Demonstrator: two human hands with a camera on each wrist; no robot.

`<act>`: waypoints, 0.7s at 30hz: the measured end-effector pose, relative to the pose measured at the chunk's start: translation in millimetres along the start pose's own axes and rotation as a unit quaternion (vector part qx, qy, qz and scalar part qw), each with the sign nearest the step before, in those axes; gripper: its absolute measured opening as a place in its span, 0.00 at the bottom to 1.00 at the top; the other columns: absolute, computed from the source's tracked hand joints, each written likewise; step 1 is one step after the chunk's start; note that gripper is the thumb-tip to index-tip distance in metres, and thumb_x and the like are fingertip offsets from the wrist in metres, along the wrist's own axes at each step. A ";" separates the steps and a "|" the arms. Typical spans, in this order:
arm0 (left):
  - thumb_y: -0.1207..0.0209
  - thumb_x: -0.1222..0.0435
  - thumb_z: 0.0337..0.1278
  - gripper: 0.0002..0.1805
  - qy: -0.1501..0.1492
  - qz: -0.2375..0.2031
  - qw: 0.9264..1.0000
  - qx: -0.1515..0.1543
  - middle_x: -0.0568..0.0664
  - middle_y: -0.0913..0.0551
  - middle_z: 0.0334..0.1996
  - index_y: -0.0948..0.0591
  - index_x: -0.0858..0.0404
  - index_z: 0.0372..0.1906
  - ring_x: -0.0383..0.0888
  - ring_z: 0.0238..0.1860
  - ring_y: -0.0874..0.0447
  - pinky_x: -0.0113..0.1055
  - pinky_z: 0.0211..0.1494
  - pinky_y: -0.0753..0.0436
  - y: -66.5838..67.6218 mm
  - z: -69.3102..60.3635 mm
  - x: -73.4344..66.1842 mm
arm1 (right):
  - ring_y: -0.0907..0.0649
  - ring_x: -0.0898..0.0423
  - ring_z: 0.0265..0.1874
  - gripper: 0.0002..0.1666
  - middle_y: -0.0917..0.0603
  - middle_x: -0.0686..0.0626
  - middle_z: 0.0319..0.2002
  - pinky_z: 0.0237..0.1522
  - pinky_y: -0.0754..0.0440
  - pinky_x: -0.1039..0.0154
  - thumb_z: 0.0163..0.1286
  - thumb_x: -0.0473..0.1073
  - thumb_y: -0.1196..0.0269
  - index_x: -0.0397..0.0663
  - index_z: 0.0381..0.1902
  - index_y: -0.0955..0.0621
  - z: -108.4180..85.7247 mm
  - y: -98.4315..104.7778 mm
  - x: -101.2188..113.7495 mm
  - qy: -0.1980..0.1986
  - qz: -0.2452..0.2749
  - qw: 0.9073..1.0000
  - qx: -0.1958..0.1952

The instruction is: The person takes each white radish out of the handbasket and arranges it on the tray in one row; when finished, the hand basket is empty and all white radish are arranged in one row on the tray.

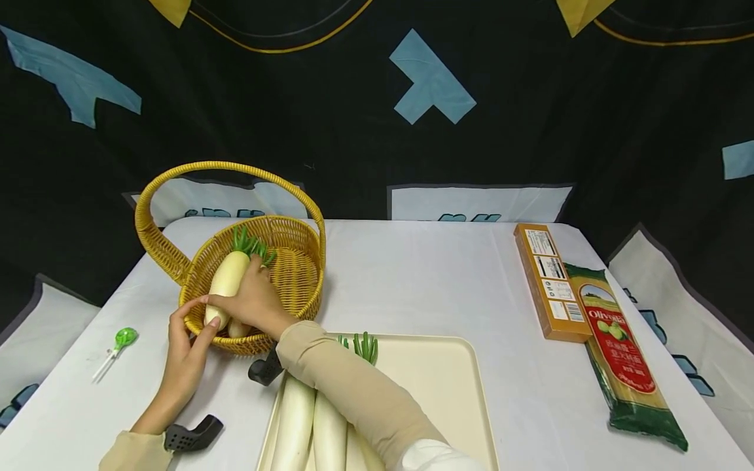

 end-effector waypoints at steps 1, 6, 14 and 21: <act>0.51 0.58 0.62 0.32 -0.002 -0.001 1.000 -0.001 0.61 0.52 0.65 0.49 0.61 0.67 0.53 0.65 0.52 0.55 0.62 0.44 0.1 0.1 -0.3 | 0.21 0.50 0.48 0.64 0.25 0.39 0.52 0.44 0.22 0.64 0.46 0.66 0.33 0.39 0.68 0.51 0.0 0.3 1.4 0.004 -0.017 1.000 -0.006; 0.51 0.58 0.62 0.32 0.003 0.006 1.000 -0.003 0.60 0.52 0.65 0.49 0.61 0.67 0.52 0.65 0.51 0.49 0.61 0.42 0.3 -0.4 0.0 | 0.19 0.49 0.44 0.62 0.24 0.39 0.50 0.39 0.21 0.64 0.46 0.65 0.33 0.43 0.68 0.51 -0.9 1.4 4.8 0.004 -0.043 0.999 -0.024; 0.53 0.58 0.63 0.31 0.009 0.020 1.000 -0.005 0.59 0.52 0.65 0.48 0.58 0.67 0.52 0.62 0.47 0.32 0.53 0.40 1.2 -1.5 2.3 | 0.20 0.57 0.29 0.55 0.18 0.45 0.37 0.23 0.26 0.72 0.49 0.54 0.31 0.54 0.69 0.49 -4.1 2.1 14.9 0.039 -0.055 0.997 -0.039; 0.52 0.58 0.63 0.31 0.011 0.024 1.000 -0.006 0.59 0.51 0.65 0.48 0.59 0.67 0.52 0.62 0.46 0.30 0.54 0.39 1.2 0.2 2.2 | 0.24 0.64 0.25 0.40 0.19 0.48 0.34 0.16 0.26 0.73 0.53 0.47 0.33 0.75 0.63 0.35 -4.1 -2.3 10.7 0.002 0.056 0.998 0.001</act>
Point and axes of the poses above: each hand's wrist, its own z-axis towards the middle knuckle, its own y-axis out of the back of the hand, x = y × z, the point moved 8 cm from there along z, towards the middle knuckle
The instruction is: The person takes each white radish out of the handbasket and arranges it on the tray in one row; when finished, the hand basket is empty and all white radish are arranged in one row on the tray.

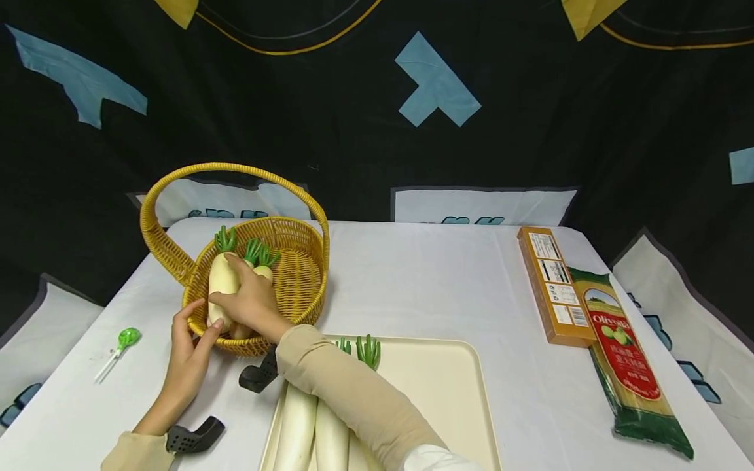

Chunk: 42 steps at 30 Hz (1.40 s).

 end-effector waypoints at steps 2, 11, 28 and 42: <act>0.51 0.58 0.63 0.31 0.001 -0.002 1.000 0.000 0.59 0.51 0.65 0.48 0.59 0.67 0.52 0.62 0.45 0.29 0.54 0.40 -0.7 0.0 0.1 | 0.22 0.63 0.29 0.33 0.18 0.47 0.38 0.18 0.26 0.73 0.55 0.46 0.34 0.75 0.58 0.29 -0.1 -1.0 -1.6 -0.007 0.012 1.000 0.008; 0.51 0.58 0.62 0.31 -0.002 -0.004 1.000 -0.005 0.59 0.50 0.65 0.47 0.58 0.67 0.51 0.62 0.46 0.30 0.53 0.41 -0.3 -0.1 -0.5 | 0.19 0.59 0.37 0.21 0.19 0.43 0.48 0.22 0.21 0.70 0.58 0.40 0.38 0.69 0.48 0.20 1.0 -3.1 -8.2 -0.012 0.121 0.992 0.039; 0.51 0.57 0.62 0.33 -0.004 -0.010 1.000 0.011 0.60 0.52 0.65 0.50 0.60 0.67 0.54 0.63 0.47 0.47 0.59 0.39 -1.1 -0.7 -0.4 | 0.23 0.58 0.24 0.20 0.26 0.49 0.36 0.31 0.18 0.49 0.59 0.41 0.38 0.71 0.48 0.20 -0.2 31.6 -8.6 -0.024 0.245 0.969 0.038; 0.50 0.58 0.62 0.32 -0.013 -0.011 1.000 -0.001 0.60 0.51 0.65 0.48 0.60 0.67 0.53 0.65 0.49 0.46 0.61 0.39 -0.3 0.9 1.2 | 0.19 0.56 0.34 0.21 0.26 0.46 0.47 0.30 0.18 0.57 0.61 0.42 0.39 0.69 0.52 0.23 -56.6 97.4 6.8 0.011 0.215 0.969 0.120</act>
Point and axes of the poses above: each hand's wrist, its own z-axis towards the middle knuckle, its own y-axis out of the back of the hand, x = y × z, the point moved 8 cm from there along z, towards the middle knuckle
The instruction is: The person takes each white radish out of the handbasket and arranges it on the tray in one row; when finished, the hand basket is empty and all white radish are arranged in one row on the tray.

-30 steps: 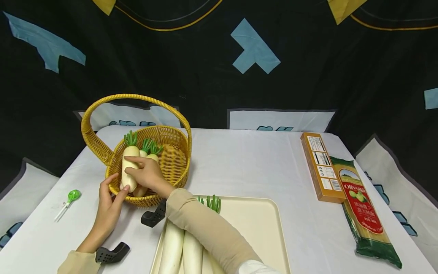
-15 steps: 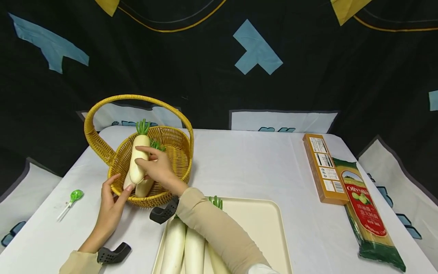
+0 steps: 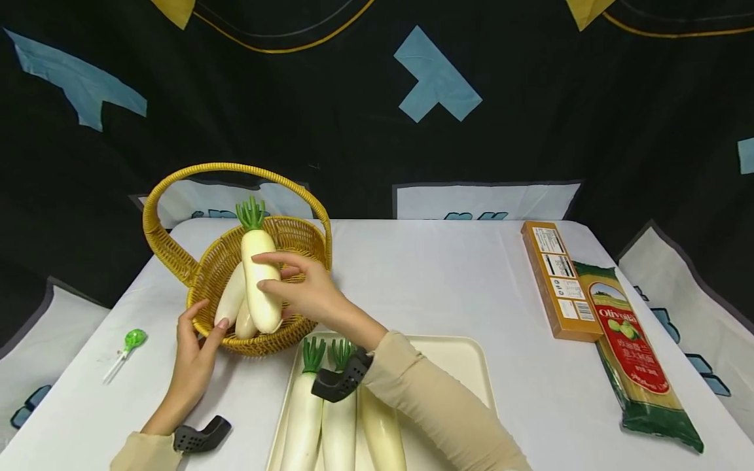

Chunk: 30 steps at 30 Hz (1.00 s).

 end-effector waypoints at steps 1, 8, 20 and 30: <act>0.50 0.58 0.62 0.32 -0.001 -0.003 1.000 0.000 0.60 0.51 0.65 0.48 0.60 0.67 0.53 0.65 0.49 0.49 0.61 0.40 -0.5 0.3 -0.2 | 0.19 0.56 0.34 0.22 0.26 0.45 0.47 0.29 0.18 0.57 0.62 0.42 0.39 0.67 0.53 0.24 -7.9 5.3 -0.6 -0.001 -0.006 1.000 0.006; 0.51 0.57 0.62 0.32 -0.001 0.002 1.000 -0.001 0.61 0.51 0.65 0.48 0.59 0.67 0.53 0.65 0.50 0.47 0.61 0.41 -0.2 -0.8 -1.3 | 0.20 0.60 0.34 0.23 0.29 0.41 0.50 0.29 0.19 0.58 0.62 0.43 0.39 0.60 0.56 0.26 -69.3 47.8 -20.7 -0.019 -0.036 0.999 0.014; 0.51 0.57 0.63 0.31 0.003 0.002 1.000 0.000 0.60 0.50 0.64 0.48 0.59 0.67 0.52 0.63 0.46 0.38 0.58 0.38 -1.2 -1.0 -1.3 | 0.22 0.66 0.30 0.25 0.28 0.44 0.49 0.24 0.20 0.59 0.61 0.43 0.39 0.47 0.57 0.27 -167.5 104.3 -66.6 -0.040 -0.097 0.993 -0.051; 0.51 0.57 0.63 0.31 0.003 0.010 1.000 -0.007 0.60 0.49 0.64 0.48 0.59 0.67 0.52 0.61 0.45 0.30 0.53 0.39 0.5 -1.5 -0.8 | 0.25 0.66 0.25 0.26 0.26 0.50 0.40 0.21 0.23 0.67 0.61 0.43 0.39 0.47 0.58 0.28 -204.8 84.7 -111.1 -0.101 -0.059 0.992 -0.049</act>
Point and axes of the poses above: each hand's wrist, its own z-axis towards the middle knuckle, its own y-axis out of the back of the hand, x = y × z, the point moved 8 cm from there along z, towards the middle knuckle
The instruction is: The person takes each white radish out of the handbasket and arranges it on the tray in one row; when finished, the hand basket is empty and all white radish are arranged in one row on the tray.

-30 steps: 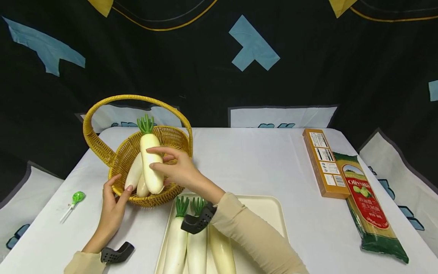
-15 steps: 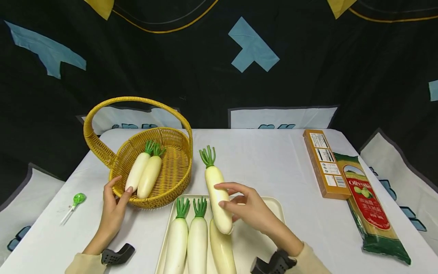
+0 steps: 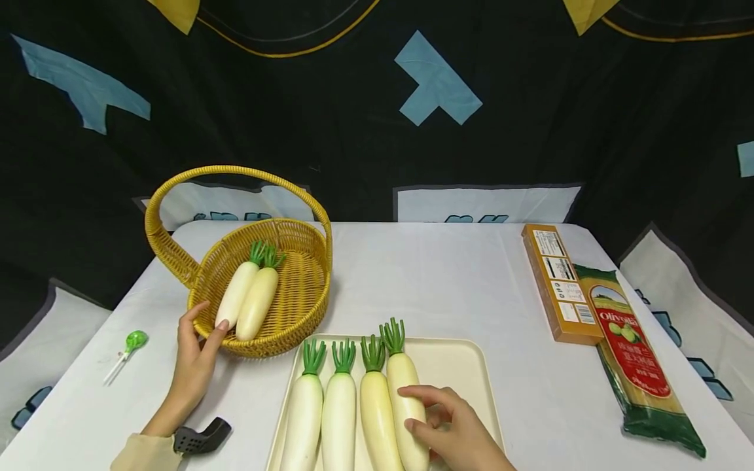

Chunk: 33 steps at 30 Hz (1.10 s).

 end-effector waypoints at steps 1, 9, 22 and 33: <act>0.51 0.57 0.63 0.31 0.000 0.000 1.000 0.001 0.60 0.49 0.64 0.48 0.59 0.67 0.52 0.62 0.45 0.30 0.53 0.39 0.0 0.2 0.1 | 0.26 0.66 0.24 0.26 0.27 0.50 0.38 0.21 0.24 0.69 0.60 0.44 0.38 0.48 0.57 0.27 -1.8 -0.9 -3.8 -0.016 0.000 1.000 -0.008; 0.51 0.58 0.62 0.31 -0.001 -0.003 1.000 0.001 0.60 0.49 0.63 0.47 0.60 0.67 0.51 0.62 0.46 0.30 0.53 0.40 -0.4 -0.6 0.2 | 0.27 0.68 0.27 0.22 0.30 0.49 0.36 0.28 0.27 0.70 0.61 0.42 0.39 0.50 0.54 0.25 -11.7 -2.3 -10.5 0.057 -0.057 0.996 -0.046; 0.51 0.58 0.62 0.31 -0.003 -0.002 1.000 0.000 0.60 0.50 0.64 0.47 0.59 0.67 0.51 0.61 0.46 0.30 0.52 0.40 1.1 0.3 -0.4 | 0.30 0.68 0.24 0.20 0.33 0.46 0.34 0.26 0.26 0.71 0.61 0.45 0.39 0.52 0.53 0.23 -10.9 -12.8 -10.4 0.057 -0.109 0.991 -0.048; 0.51 0.57 0.63 0.31 0.000 -0.004 1.000 0.005 0.59 0.50 0.64 0.48 0.58 0.67 0.52 0.63 0.47 0.31 0.55 0.39 -0.5 0.5 0.0 | 0.31 0.69 0.22 0.20 0.34 0.46 0.34 0.23 0.29 0.72 0.63 0.46 0.42 0.55 0.54 0.24 -15.2 -11.2 -4.4 0.060 -0.158 0.985 -0.043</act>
Point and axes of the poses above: each hand's wrist, its own z-axis towards the middle knuckle, its own y-axis out of the back of the hand, x = y × z, the point moved 8 cm from there along z, towards the middle knuckle
